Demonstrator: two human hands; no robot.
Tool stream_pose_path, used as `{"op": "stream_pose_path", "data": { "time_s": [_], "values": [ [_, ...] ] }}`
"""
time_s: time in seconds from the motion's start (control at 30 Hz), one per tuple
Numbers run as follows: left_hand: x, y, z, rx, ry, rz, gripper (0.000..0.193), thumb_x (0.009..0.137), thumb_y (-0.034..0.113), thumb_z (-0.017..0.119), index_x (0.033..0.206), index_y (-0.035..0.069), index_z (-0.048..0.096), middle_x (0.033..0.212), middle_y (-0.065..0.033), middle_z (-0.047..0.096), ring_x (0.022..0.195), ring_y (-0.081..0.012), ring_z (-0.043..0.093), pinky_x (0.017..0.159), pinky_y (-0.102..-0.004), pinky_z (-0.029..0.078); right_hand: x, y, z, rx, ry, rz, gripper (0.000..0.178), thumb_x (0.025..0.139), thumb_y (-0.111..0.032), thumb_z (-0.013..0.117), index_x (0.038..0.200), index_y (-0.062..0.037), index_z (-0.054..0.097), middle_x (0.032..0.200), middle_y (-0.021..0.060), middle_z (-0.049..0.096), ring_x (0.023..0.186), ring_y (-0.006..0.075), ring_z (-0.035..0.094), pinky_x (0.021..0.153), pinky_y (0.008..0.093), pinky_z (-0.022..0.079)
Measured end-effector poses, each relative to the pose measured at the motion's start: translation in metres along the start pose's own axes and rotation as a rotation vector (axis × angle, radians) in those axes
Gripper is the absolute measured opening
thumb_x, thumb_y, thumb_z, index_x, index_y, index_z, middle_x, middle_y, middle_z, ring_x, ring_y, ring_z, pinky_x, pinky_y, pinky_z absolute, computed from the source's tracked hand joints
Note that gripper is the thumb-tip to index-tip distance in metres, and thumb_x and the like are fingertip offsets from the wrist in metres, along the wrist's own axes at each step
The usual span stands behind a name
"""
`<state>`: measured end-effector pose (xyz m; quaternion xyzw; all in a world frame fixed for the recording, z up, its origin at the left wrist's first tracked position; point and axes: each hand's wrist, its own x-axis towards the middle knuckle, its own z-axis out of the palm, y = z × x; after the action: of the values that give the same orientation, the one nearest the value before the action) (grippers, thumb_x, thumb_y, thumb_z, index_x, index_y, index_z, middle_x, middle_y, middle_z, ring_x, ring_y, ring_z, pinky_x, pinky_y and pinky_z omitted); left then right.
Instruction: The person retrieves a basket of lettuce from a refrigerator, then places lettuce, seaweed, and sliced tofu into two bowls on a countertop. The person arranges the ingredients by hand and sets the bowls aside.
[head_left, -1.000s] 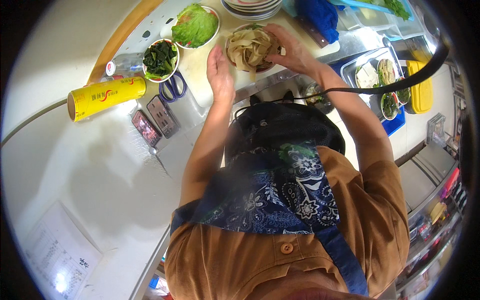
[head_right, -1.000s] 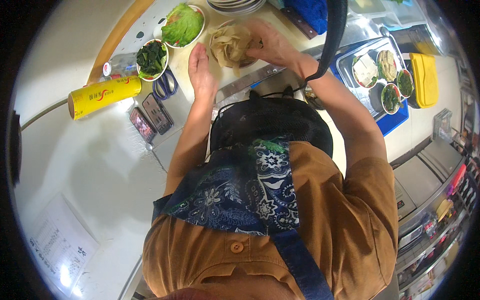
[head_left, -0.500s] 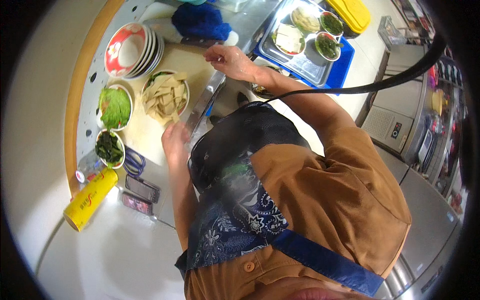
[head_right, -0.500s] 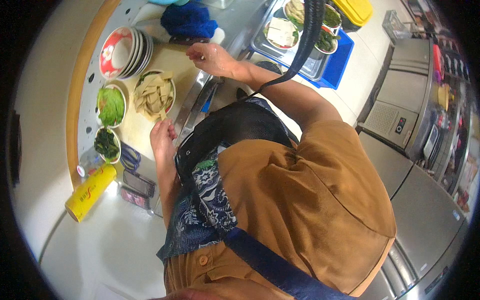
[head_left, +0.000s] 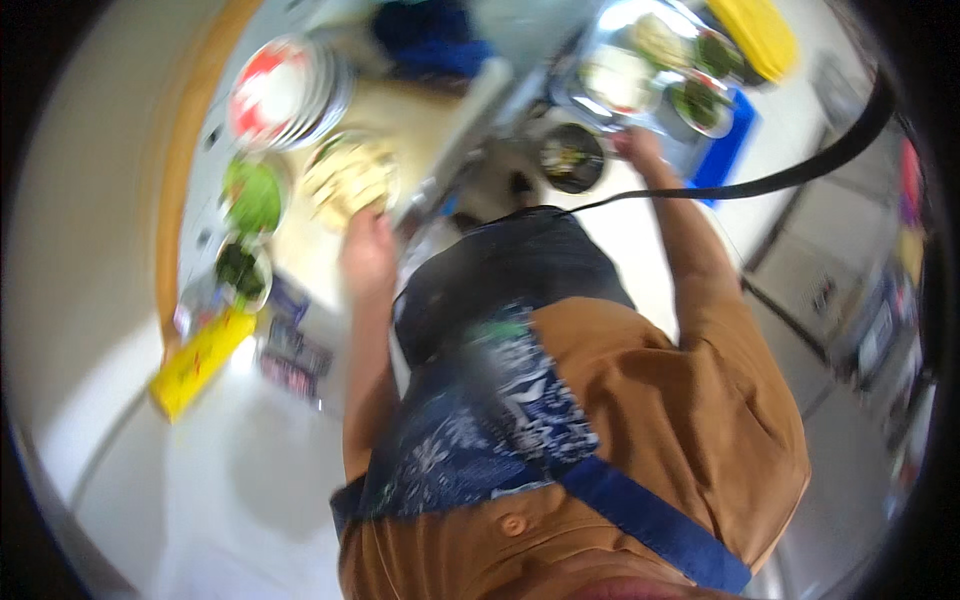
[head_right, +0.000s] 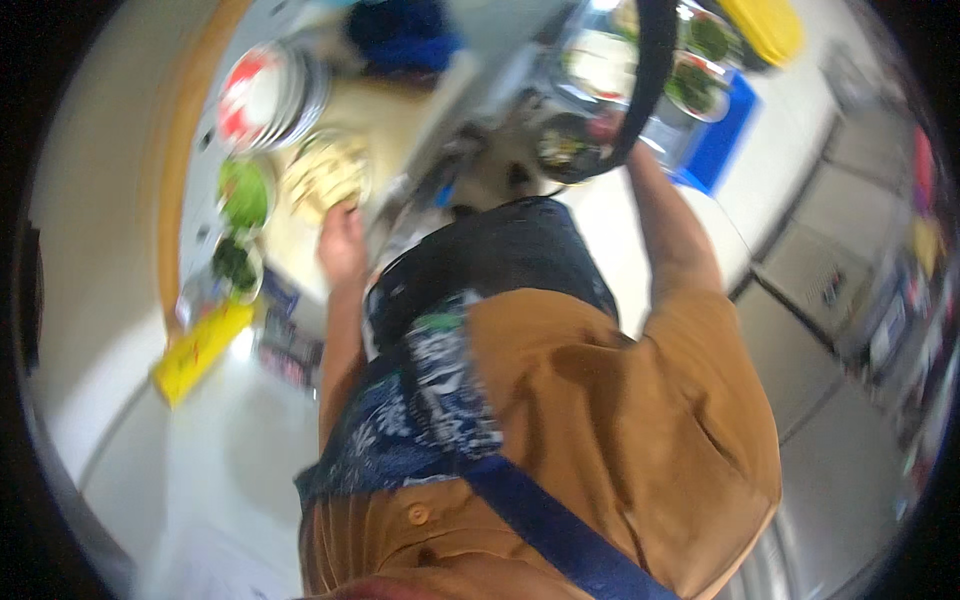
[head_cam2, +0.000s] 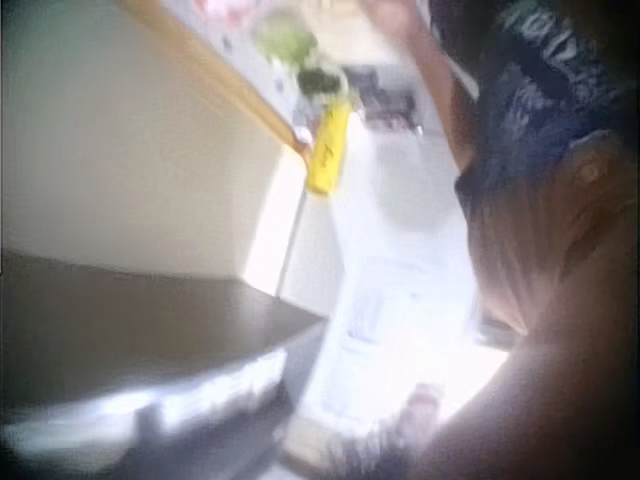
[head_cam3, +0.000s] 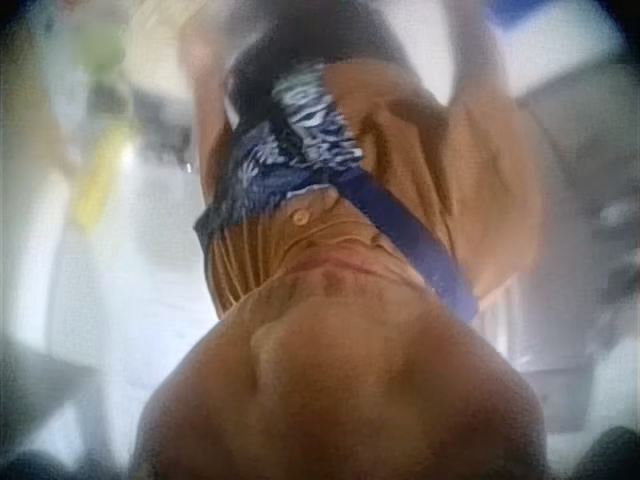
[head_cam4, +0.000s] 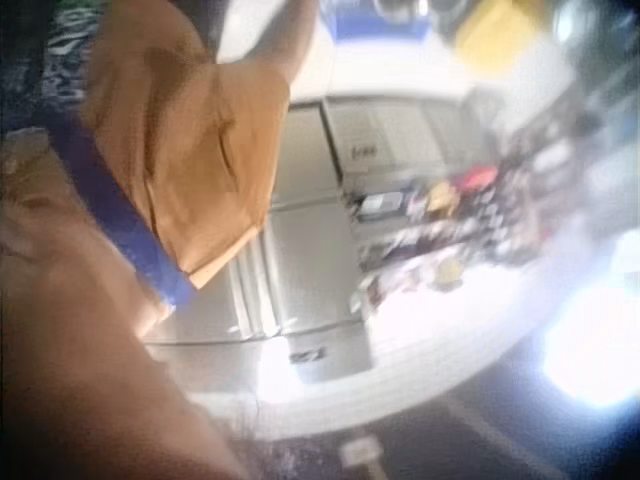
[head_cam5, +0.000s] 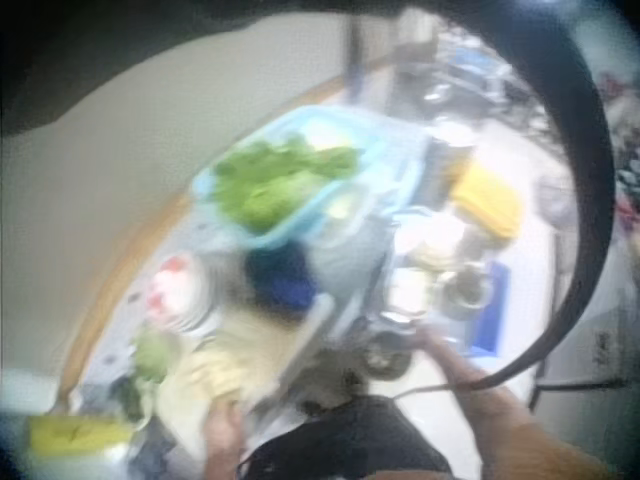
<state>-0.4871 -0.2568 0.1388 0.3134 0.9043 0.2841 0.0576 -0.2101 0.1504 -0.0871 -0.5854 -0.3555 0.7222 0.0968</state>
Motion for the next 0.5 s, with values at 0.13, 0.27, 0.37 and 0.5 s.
{"op": "stream_pose_path", "data": {
  "time_s": [0.13,0.27,0.37,0.5],
  "values": [
    [-0.018,-0.012,0.004,-0.152,0.037,-0.036,0.010,0.080,0.005,0.058,0.090,0.004,0.054,0.076,-0.0125,0.058,0.065,-0.0240,0.058,0.061,-0.0352,0.047,0.053,-0.001,-0.024,0.460,0.017,0.117,0.029,0.084,0.000,0.045,0.113,0.0057,0.045,0.095,0.0218,0.058,0.077,0.0301,0.064,0.069,0.0356,0.056],
    [-0.031,-0.021,0.006,-0.380,0.022,-0.429,0.006,0.083,0.002,0.054,0.089,0.001,0.052,0.070,-0.0065,0.055,0.058,-0.0140,0.053,0.056,-0.0274,0.044,0.066,0.001,-0.016,0.211,-0.014,-0.087,0.032,0.084,0.002,0.045,0.115,0.0079,0.042,0.100,0.0221,0.056,0.083,0.0323,0.062,0.072,0.0369,0.057],
    [-0.029,-0.019,0.006,-0.731,0.110,-0.626,0.015,0.088,0.007,0.052,0.100,0.002,0.047,0.083,-0.0095,0.057,0.065,-0.0175,0.057,0.060,-0.0290,0.049,0.077,0.000,-0.011,0.413,0.070,-0.021,0.039,0.083,0.003,0.045,0.122,0.0070,0.039,0.112,0.0225,0.052,0.095,0.0363,0.057,0.079,0.0387,0.054],
    [-0.005,-0.012,0.003,-1.107,0.079,-0.920,0.025,0.092,0.013,0.046,0.113,0.002,0.040,0.101,-0.0144,0.055,0.080,-0.0260,0.061,0.069,-0.0373,0.053,0.097,0.004,-0.010,0.451,0.110,-0.088,0.048,0.081,0.002,0.050,0.128,0.0001,0.038,0.121,0.0195,0.048,0.101,0.0383,0.055,0.082,0.0434,0.052]
  ]
}}
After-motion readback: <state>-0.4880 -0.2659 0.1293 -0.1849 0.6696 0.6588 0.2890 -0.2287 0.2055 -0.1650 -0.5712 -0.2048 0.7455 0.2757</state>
